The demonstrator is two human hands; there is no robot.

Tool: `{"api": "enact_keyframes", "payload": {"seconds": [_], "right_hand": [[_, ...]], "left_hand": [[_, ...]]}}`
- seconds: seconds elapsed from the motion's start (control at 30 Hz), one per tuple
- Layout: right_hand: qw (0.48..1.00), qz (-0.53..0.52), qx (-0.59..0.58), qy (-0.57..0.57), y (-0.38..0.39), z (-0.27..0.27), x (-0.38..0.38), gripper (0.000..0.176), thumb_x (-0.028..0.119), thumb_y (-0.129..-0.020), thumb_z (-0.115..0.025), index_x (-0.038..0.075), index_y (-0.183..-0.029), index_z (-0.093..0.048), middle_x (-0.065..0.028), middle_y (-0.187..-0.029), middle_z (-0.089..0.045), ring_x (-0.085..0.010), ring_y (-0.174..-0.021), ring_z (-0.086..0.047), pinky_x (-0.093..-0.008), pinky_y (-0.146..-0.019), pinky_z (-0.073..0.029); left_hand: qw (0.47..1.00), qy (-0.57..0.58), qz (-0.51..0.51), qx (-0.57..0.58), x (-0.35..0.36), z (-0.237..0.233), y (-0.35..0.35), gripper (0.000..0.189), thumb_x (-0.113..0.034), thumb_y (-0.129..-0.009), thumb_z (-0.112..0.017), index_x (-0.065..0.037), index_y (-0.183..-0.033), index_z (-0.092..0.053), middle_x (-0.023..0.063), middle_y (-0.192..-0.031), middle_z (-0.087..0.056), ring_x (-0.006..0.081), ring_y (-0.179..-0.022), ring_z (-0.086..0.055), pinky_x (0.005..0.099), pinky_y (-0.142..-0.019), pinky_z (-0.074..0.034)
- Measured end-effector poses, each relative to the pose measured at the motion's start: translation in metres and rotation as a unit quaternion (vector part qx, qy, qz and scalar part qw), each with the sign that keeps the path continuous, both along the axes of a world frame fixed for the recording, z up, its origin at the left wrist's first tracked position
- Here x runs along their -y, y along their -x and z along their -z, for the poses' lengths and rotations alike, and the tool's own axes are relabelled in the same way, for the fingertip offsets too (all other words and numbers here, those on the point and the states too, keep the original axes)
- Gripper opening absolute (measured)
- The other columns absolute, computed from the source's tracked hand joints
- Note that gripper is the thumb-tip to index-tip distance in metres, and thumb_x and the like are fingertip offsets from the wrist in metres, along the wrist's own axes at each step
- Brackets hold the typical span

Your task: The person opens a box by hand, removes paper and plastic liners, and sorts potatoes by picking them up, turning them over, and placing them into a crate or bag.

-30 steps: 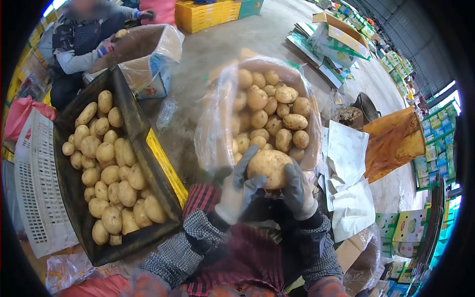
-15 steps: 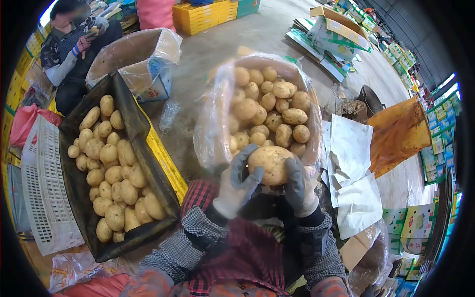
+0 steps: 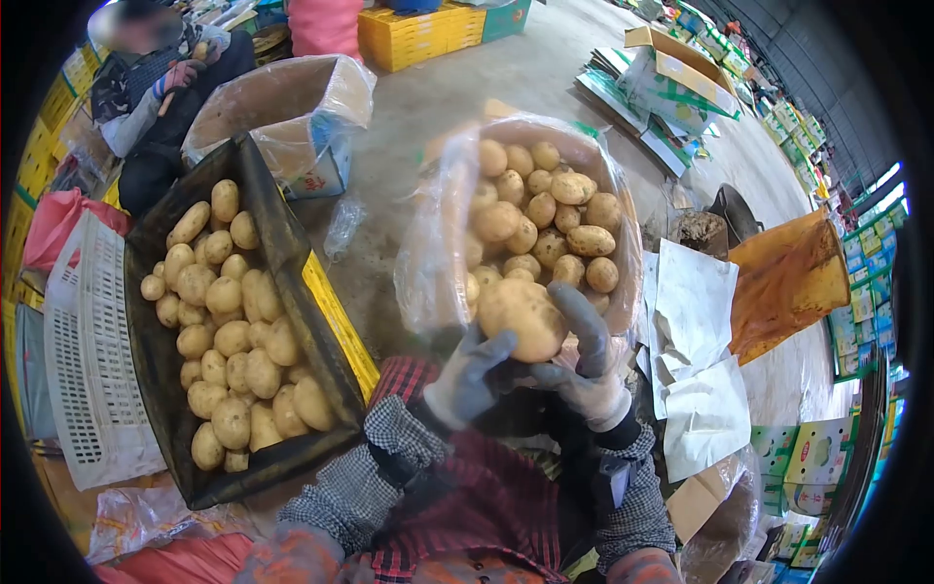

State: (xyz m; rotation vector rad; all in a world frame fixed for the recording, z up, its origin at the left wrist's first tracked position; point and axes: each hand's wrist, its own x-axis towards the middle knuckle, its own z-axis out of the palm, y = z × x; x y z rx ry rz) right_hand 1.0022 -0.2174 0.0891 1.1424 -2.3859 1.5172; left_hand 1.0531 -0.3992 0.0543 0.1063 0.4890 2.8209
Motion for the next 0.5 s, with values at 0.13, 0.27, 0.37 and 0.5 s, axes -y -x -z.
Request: {"api": "enact_keyframes", "payload": {"seconds": [0.13,0.27,0.37,0.5], "right_hand": [[0.968,-0.054,0.225,0.102,-0.011,-0.013,0.012,0.088,0.022,-0.081,-0.082,0.001,-0.150,-0.032,-0.0187,-0.141,-0.049,-0.0279,-0.128,-0.050,-0.0393,-0.104,-0.044],[0.918,-0.101,0.358,0.136,-0.017,-0.020,0.007,0.078,0.014,-0.086,-0.076,0.001,-0.149,-0.033,-0.0184,-0.135,-0.054,-0.0258,-0.122,-0.055,-0.0358,-0.098,-0.048],[0.948,-0.104,0.284,0.100,-0.011,0.000,-0.002,0.056,0.010,-0.091,-0.068,-0.001,-0.141,-0.045,-0.0145,-0.129,-0.058,-0.0229,-0.111,-0.060,-0.0344,-0.096,-0.048],[0.983,0.017,0.177,0.033,0.012,0.024,-0.003,0.043,0.033,-0.096,-0.063,0.000,-0.124,-0.062,-0.0093,-0.120,-0.064,-0.0205,-0.109,-0.062,-0.0328,-0.095,-0.049]], "left_hand": [[0.999,0.009,-0.017,-0.051,0.010,-0.014,-0.009,0.080,-0.013,-0.093,-0.063,-0.020,-0.155,-0.014,0.0158,-0.144,-0.041,0.0310,-0.124,-0.056,0.0404,-0.096,-0.056],[0.999,-0.010,0.013,-0.052,0.012,-0.006,-0.016,0.079,-0.017,-0.092,-0.067,-0.016,-0.154,-0.018,0.0155,-0.139,-0.047,0.0310,-0.124,-0.055,0.0420,-0.097,-0.055],[0.999,0.026,-0.025,-0.016,0.014,-0.004,-0.030,0.072,-0.025,-0.092,-0.070,-0.011,-0.150,-0.030,0.0123,-0.131,-0.054,0.0260,-0.122,-0.056,0.0398,-0.097,-0.053],[0.976,0.162,-0.142,0.022,0.044,-0.036,-0.088,0.057,-0.032,-0.096,-0.064,-0.007,-0.142,-0.043,0.0085,-0.127,-0.056,0.0144,-0.114,-0.057,0.0308,-0.099,-0.048]]}}
